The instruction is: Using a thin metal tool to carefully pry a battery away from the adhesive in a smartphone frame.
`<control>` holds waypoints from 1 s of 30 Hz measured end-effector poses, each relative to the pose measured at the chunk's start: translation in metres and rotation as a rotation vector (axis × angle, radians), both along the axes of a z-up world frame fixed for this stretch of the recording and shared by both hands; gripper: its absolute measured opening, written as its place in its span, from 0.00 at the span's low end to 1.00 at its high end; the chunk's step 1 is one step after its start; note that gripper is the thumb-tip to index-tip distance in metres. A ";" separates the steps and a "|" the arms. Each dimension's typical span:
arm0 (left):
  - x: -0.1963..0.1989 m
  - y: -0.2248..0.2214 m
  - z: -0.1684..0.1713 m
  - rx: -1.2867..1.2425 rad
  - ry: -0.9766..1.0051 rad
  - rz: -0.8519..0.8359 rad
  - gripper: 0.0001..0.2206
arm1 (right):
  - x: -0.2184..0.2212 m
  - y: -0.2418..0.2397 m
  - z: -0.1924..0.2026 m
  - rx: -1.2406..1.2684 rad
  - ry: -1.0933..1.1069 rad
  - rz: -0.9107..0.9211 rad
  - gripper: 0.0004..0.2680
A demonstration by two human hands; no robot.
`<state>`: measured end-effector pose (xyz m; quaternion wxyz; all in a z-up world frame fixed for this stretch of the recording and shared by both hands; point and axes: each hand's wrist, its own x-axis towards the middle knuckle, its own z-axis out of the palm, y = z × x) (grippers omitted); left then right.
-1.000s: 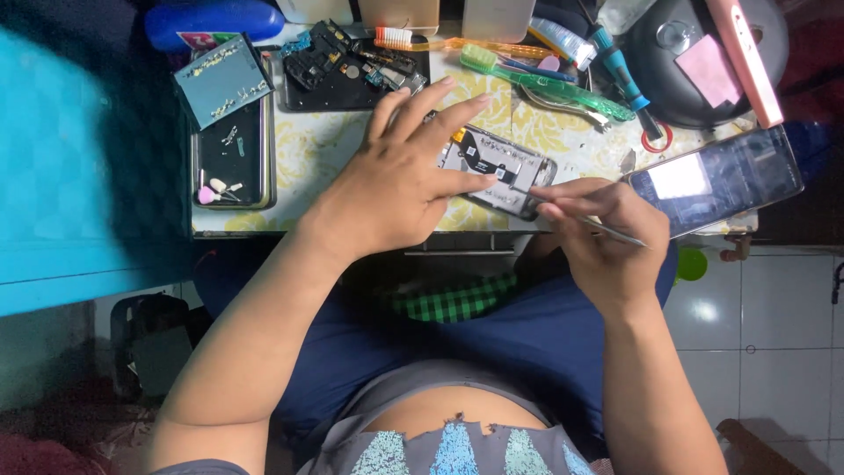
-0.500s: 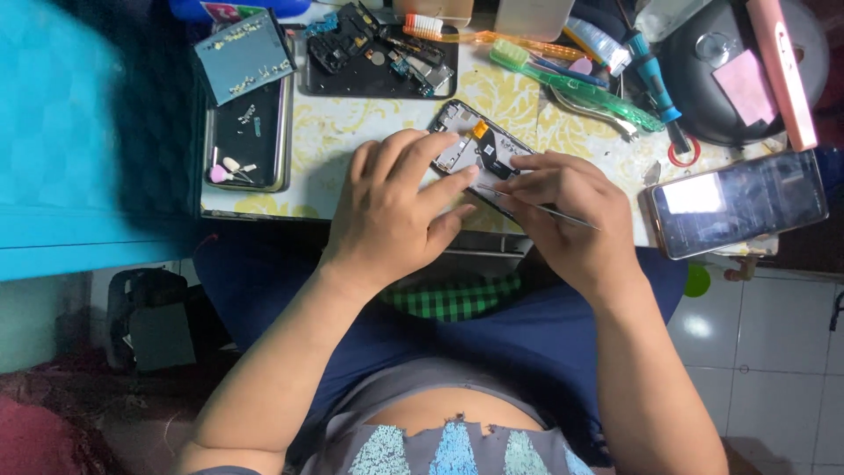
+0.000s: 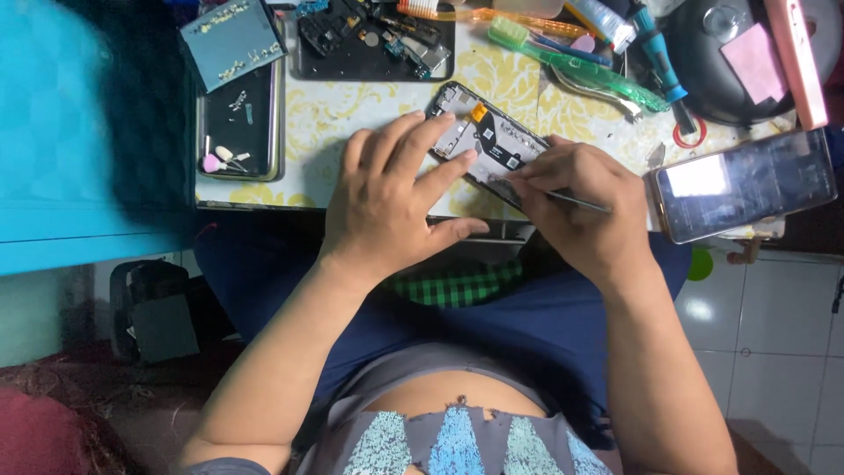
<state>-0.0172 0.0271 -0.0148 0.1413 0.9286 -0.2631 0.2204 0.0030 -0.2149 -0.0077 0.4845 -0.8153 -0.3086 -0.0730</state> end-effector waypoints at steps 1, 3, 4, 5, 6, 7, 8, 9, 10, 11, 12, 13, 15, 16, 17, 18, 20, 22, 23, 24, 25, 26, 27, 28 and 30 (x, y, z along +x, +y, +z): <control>-0.001 0.001 -0.001 0.015 0.018 0.000 0.30 | 0.000 0.000 0.001 0.045 0.009 0.012 0.06; 0.001 0.002 0.000 0.033 0.025 0.002 0.32 | 0.004 0.005 0.002 0.092 0.007 0.026 0.06; 0.000 0.001 -0.001 0.028 0.026 0.003 0.32 | 0.004 0.007 0.003 0.068 -0.033 0.036 0.07; -0.001 0.001 -0.002 0.023 0.027 0.004 0.33 | 0.004 0.010 0.003 0.043 -0.073 0.047 0.07; 0.000 0.001 -0.002 0.021 0.031 0.002 0.33 | 0.004 0.007 0.002 0.041 -0.069 0.045 0.07; 0.000 0.001 -0.002 0.041 0.039 0.000 0.32 | 0.003 0.004 0.001 0.045 -0.053 0.037 0.08; 0.000 0.002 -0.001 0.064 0.046 0.001 0.32 | 0.003 0.002 0.000 0.052 -0.039 0.033 0.08; -0.002 0.002 -0.001 0.065 0.048 0.003 0.32 | 0.001 0.001 -0.002 0.053 -0.037 0.035 0.08; -0.002 0.002 -0.001 0.063 0.051 0.003 0.32 | 0.001 0.000 -0.003 0.078 -0.026 0.023 0.08; -0.001 0.002 0.000 0.061 0.053 0.003 0.33 | 0.001 -0.002 -0.005 0.103 -0.014 0.011 0.07; -0.001 0.003 0.000 0.061 0.049 0.003 0.33 | 0.003 0.001 -0.003 0.103 -0.018 0.011 0.07; 0.000 0.003 -0.001 0.056 0.042 0.006 0.32 | 0.005 0.004 -0.003 0.062 -0.052 0.026 0.07; -0.001 0.002 -0.003 0.046 0.047 -0.001 0.31 | 0.003 0.003 -0.001 0.016 -0.072 0.030 0.06; -0.001 0.002 -0.003 0.052 0.055 0.002 0.32 | 0.003 0.003 0.000 0.022 -0.062 0.040 0.07; -0.001 0.002 -0.002 0.057 0.062 0.006 0.32 | 0.004 0.003 0.002 0.027 -0.053 0.051 0.08; -0.002 0.002 -0.002 0.058 0.061 0.007 0.32 | 0.002 0.000 -0.001 0.028 -0.055 0.052 0.08; -0.002 0.002 -0.002 0.061 0.066 0.013 0.34 | 0.001 -0.005 -0.005 0.025 0.027 -0.014 0.05; -0.001 0.002 -0.002 0.057 0.059 0.015 0.33 | 0.004 0.002 -0.002 0.037 0.009 0.011 0.06; -0.002 0.002 -0.002 0.055 0.058 0.015 0.32 | 0.004 0.005 -0.001 0.049 -0.002 0.033 0.06; -0.003 0.002 -0.003 0.054 0.064 0.016 0.32 | 0.003 0.004 -0.003 0.049 0.004 0.033 0.06; -0.003 0.001 -0.002 0.055 0.070 0.017 0.32 | 0.002 0.003 -0.004 0.047 0.016 0.018 0.07; -0.001 0.001 -0.001 0.057 0.069 0.017 0.33 | 0.003 0.001 -0.004 0.046 0.021 0.000 0.08; -0.002 0.001 -0.002 0.057 0.066 0.015 0.33 | 0.001 0.000 -0.005 0.046 0.018 -0.001 0.08; -0.002 0.001 -0.002 0.062 0.069 0.017 0.33 | 0.002 -0.001 -0.004 0.042 0.022 -0.016 0.08; -0.002 0.001 -0.001 0.066 0.068 0.019 0.33 | 0.003 0.001 -0.001 0.037 0.023 -0.031 0.08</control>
